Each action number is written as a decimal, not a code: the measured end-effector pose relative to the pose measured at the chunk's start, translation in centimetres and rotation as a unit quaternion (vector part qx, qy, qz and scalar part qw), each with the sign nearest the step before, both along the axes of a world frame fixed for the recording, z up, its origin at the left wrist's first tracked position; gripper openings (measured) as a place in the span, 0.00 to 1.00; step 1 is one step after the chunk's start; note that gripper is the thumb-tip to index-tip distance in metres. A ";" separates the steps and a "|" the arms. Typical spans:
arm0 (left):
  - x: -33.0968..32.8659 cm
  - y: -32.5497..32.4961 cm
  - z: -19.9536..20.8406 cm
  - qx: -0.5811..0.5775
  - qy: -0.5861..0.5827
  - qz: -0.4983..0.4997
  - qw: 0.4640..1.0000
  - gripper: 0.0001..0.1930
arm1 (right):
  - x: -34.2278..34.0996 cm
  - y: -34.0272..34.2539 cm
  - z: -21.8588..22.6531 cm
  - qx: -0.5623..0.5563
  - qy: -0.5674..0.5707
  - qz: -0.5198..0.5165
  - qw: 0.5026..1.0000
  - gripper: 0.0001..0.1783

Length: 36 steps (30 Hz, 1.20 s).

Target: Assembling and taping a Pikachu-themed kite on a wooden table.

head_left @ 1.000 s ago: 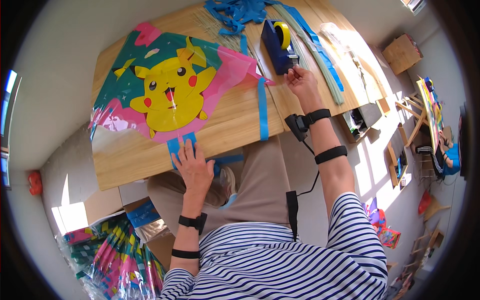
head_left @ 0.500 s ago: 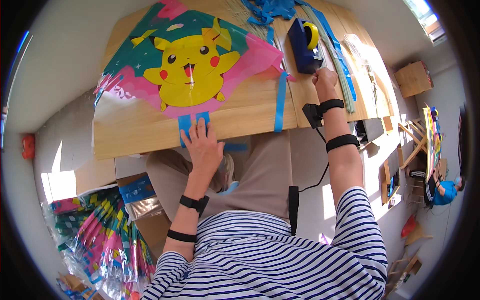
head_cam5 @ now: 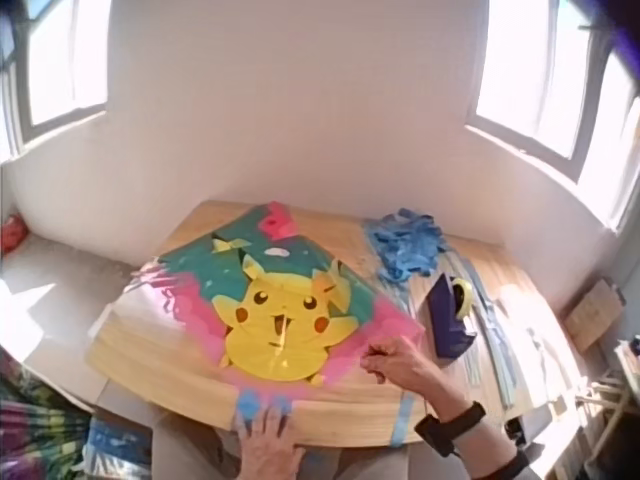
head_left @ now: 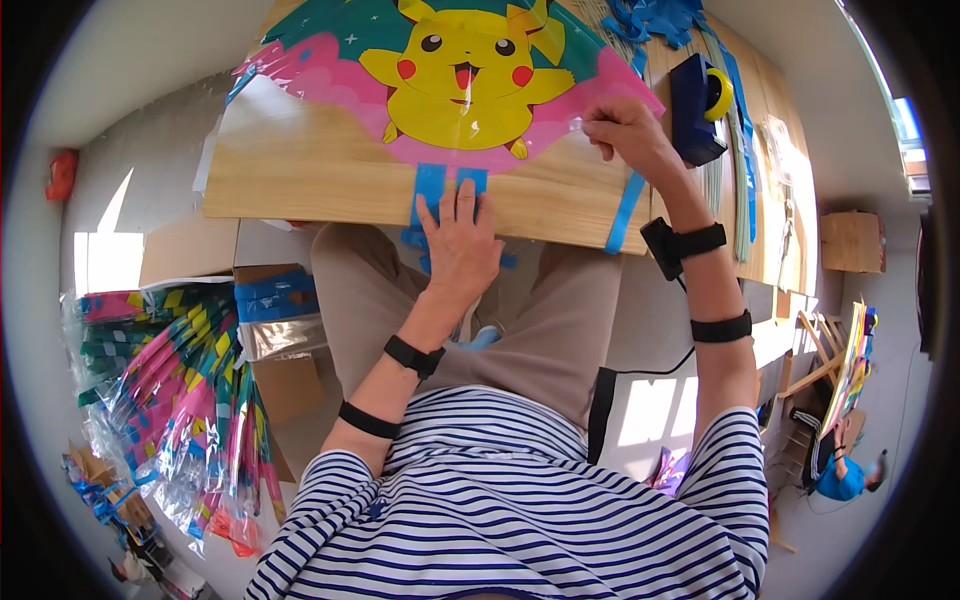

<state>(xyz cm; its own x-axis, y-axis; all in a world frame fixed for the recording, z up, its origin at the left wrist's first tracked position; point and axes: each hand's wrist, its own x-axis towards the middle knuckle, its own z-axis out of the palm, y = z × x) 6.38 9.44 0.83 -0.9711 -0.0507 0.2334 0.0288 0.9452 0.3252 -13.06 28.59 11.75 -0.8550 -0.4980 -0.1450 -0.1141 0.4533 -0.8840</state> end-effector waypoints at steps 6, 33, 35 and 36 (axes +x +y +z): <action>0.1 -0.1 -0.3 0.005 0.000 -0.001 1.000 0.38 | -0.7 -7.6 -2.2 0.139 0.134 0.241 0.951 0.06; 0.4 0.2 -0.1 0.058 0.001 0.002 0.998 0.34 | -1.1 -12.5 -5.5 0.235 0.245 0.389 0.857 0.02; 0.4 0.1 0.0 0.063 0.000 0.001 0.998 0.35 | -1.1 -12.6 -5.6 0.237 0.246 0.390 0.855 0.02; 0.4 0.1 0.2 0.065 0.000 0.000 0.998 0.35 | -1.2 -12.6 -5.6 0.238 0.246 0.391 0.854 0.02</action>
<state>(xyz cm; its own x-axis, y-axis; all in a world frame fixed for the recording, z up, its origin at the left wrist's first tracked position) 6.83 9.55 0.99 -0.9712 -0.0795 0.2244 0.0294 0.8954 0.4443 -14.21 16.00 6.11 -0.3029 -0.9297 -0.2094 -0.8517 0.3626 -0.3782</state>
